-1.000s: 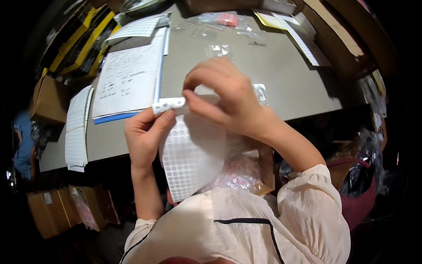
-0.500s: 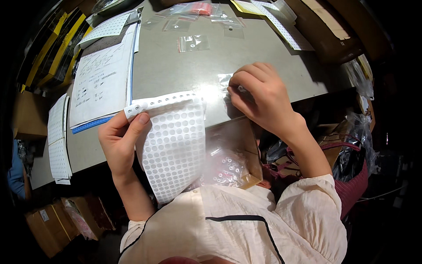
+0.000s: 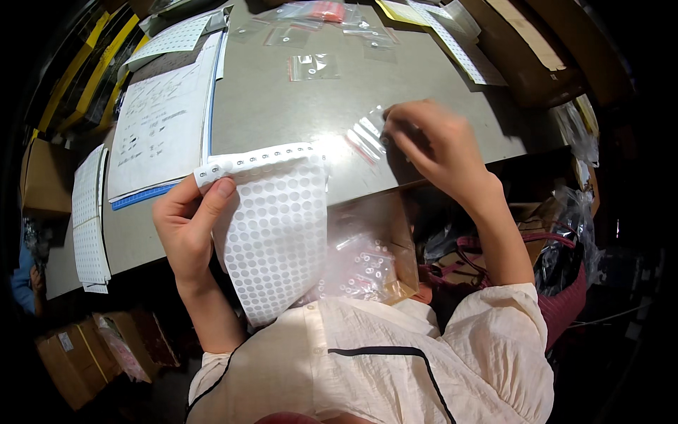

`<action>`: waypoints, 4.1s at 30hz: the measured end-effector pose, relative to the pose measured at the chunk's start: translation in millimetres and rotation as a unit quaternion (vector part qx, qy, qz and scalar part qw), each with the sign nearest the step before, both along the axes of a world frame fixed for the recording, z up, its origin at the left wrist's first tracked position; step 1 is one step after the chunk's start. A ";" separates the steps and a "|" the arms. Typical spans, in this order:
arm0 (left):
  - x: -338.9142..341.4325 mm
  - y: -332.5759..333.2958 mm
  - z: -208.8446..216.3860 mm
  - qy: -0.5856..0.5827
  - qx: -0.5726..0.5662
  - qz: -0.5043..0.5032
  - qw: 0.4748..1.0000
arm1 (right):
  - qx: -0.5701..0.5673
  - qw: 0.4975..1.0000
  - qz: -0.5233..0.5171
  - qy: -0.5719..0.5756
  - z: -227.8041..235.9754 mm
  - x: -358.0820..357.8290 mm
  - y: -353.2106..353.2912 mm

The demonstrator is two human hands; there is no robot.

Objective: The person peels small circular stickers from a sheet and places them onto small clear plastic bags on a table. The person handles multiple sticker sheets and bags, organizing them on the workspace.

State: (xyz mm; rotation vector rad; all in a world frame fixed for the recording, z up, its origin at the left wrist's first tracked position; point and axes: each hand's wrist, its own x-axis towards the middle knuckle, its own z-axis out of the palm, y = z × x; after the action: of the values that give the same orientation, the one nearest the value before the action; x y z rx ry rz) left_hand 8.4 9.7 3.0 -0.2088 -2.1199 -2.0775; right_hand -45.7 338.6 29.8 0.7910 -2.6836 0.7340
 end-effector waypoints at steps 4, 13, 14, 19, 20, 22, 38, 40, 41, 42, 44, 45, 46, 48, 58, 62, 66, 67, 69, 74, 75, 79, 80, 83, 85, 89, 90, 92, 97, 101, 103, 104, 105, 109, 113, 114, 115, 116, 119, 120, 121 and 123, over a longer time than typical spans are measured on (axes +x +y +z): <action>0.1 2.0 -0.7 -0.003 0.022 0.017 1.000 | 0.017 0.997 -0.065 0.030 -1.6 -2.1 3.1; -1.7 1.2 -0.3 0.003 0.018 0.019 1.000 | 0.176 0.953 0.140 0.204 -1.3 -35.1 -1.6; -1.4 0.0 -1.3 0.003 0.016 0.021 1.000 | 0.177 0.952 0.157 0.192 -1.3 -37.9 -1.8; 0.3 1.1 1.8 0.000 0.027 0.010 1.000 | 0.115 0.974 0.194 0.023 14.7 -36.5 11.1; 0.9 1.8 2.3 -0.003 0.038 0.009 0.999 | 0.099 0.978 0.186 0.006 15.4 -33.0 11.8; 2.2 0.8 1.9 -0.008 0.056 0.005 0.998 | 0.082 0.982 0.165 -0.026 17.4 -21.4 12.2; -0.6 -3.3 -1.2 -0.011 0.090 -0.021 0.996 | -0.066 0.968 0.243 0.026 40.0 4.6 -66.4; -0.8 -0.8 -0.4 -0.019 0.100 -0.028 0.994 | -0.049 0.963 0.244 0.102 34.8 -0.8 -90.2; -0.6 -0.8 0.6 -0.023 0.105 -0.031 0.994 | -0.052 0.962 0.244 0.109 32.3 -2.3 -100.2; 0.5 -2.6 2.0 -0.029 0.101 -0.038 0.994 | -0.055 0.961 0.245 0.116 30.3 -3.7 -109.0; 0.3 -2.7 2.9 -0.018 0.094 -0.043 0.994 | -0.053 0.959 0.248 0.129 25.3 -7.7 -121.8; -0.5 -2.7 3.1 -0.013 0.092 -0.046 0.995 | -0.052 0.959 0.247 0.127 23.1 -9.1 -123.9; -0.3 -3.7 3.7 -0.017 0.083 -0.047 0.995 | -0.051 0.960 0.245 0.124 21.4 -9.7 -124.5; 1.1 -4.4 2.5 -0.008 0.064 -0.040 0.997 | -0.058 0.960 0.246 0.121 18.8 -10.4 -126.7; -5.3 -2.2 -1.9 0.103 -0.061 -0.017 0.993 | -0.099 0.966 0.236 0.038 24.3 -10.8 -121.1; -6.6 -0.6 -3.3 0.096 -0.055 -0.014 0.994 | -0.115 0.962 0.248 0.011 22.4 -21.4 -116.9; -4.3 -2.7 -1.2 0.078 -0.046 -0.007 0.996 | -0.113 0.970 0.198 0.078 16.4 -91.5 -86.8; -4.5 -2.8 -1.4 0.071 -0.048 -0.007 0.996 | -0.045 0.977 0.165 0.130 16.6 -109.9 -74.7; -4.3 -3.4 -1.8 0.058 -0.051 -0.004 0.997 | 0.036 0.975 0.120 0.183 9.4 -132.1 -60.0; -4.1 -2.2 0.2 0.059 -0.036 0.018 0.997 | 0.160 0.946 0.141 0.243 -4.5 -139.0 -55.9; -3.8 -2.1 -0.2 0.054 -0.028 0.018 0.998 | 0.160 0.949 0.139 0.234 -6.9 -138.7 -57.8; -3.5 -4.8 1.2 0.057 -0.030 0.013 0.998 | 0.164 0.963 0.144 0.155 -4.9 -138.4 -56.6; -4.1 -5.6 0.1 0.061 -0.028 0.009 0.998 | 0.165 0.967 0.150 0.124 0.1 -138.1 -53.8; -3.0 -3.9 0.0 0.033 -0.010 0.015 0.999 | 0.215 0.954 0.173 0.117 16.4 -125.7 -48.1; -1.5 -2.8 0.0 0.010 0.013 0.022 1.000 | 0.178 0.954 0.187 0.154 27.3 -107.1 -57.3; -2.5 -3.3 0.4 -0.027 0.053 0.008 0.998 | -0.013 0.966 0.253 0.046 38.5 -54.7 -91.6; -1.7 -4.9 1.6 -0.040 0.054 0.006 0.998 | -0.019 0.955 0.292 0.044 38.5 -49.8 -100.5; -0.8 -6.0 1.1 -0.045 0.051 0.006 0.998 | -0.015 0.950 0.308 0.047 38.8 -39.2 -117.3; -3.0 -4.2 -2.1 0.016 0.028 0.005 0.999 | -0.031 0.950 0.309 0.040 34.1 -41.0 -126.5; -5.2 -5.3 -3.6 0.061 -0.037 0.013 0.997 | -0.033 0.949 0.313 -0.018 38.8 -43.7 -122.4; -4.2 -5.5 -2.0 0.072 -0.055 0.023 0.996 | -0.056 0.946 0.315 -0.044 39.2 -46.2 -122.0; -3.8 -4.5 -1.1 0.073 -0.055 0.029 0.995 | -0.074 0.943 0.319 -0.053 38.4 -50.5 -121.5; -3.7 -4.0 -0.7 0.074 -0.055 0.035 0.995 | -0.092 0.940 0.323 -0.062 37.0 -55.9 -121.1; -6.3 -3.6 -0.2 0.075 -0.054 0.034 0.995 | -0.109 0.978 0.171 0.054 22.8 -120.5 -110.5; -6.2 -4.4 2.7 0.056 -0.049 0.048 0.996 | 0.024 0.978 0.113 0.172 7.6 -195.6 -107.3; -5.8 -4.6 2.8 0.051 -0.050 0.050 0.996 | 0.072 0.977 0.097 0.178 3.8 -203.3 -108.5; -6.3 -4.7 2.7 0.049 -0.048 0.047 0.997 | 0.120 0.972 0.080 0.183 0.7 -209.6 -109.4; -5.2 -4.9 2.3 0.046 -0.046 0.045 0.997 | 0.166 0.966 0.063 0.188 -3.5 -213.4 -110.4; -5.0 -4.5 2.5 0.049 -0.040 0.043 0.997 | 0.167 0.945 0.097 0.265 -18.0 -219.1 -111.0; -4.6 -4.9 2.6 0.048 -0.039 0.045 0.997 | 0.192 0.953 0.086 0.216 -13.6 -216.5 -107.3; -4.5 -5.6 2.5 0.050 -0.038 0.045 0.997 | 0.185 0.961 0.104 0.176 -9.5 -213.8 -105.1; -5.6 -5.0 2.5 0.055 -0.034 0.037 0.997 | 0.175 0.971 0.132 0.096 0.6 -205.7 -96.3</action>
State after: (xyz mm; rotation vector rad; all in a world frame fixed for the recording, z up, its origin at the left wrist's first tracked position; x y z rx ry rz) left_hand 2.8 4.7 5.5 -0.2451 -2.1015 -1.9094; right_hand -251.4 242.4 30.4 1.2535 -2.5891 0.2156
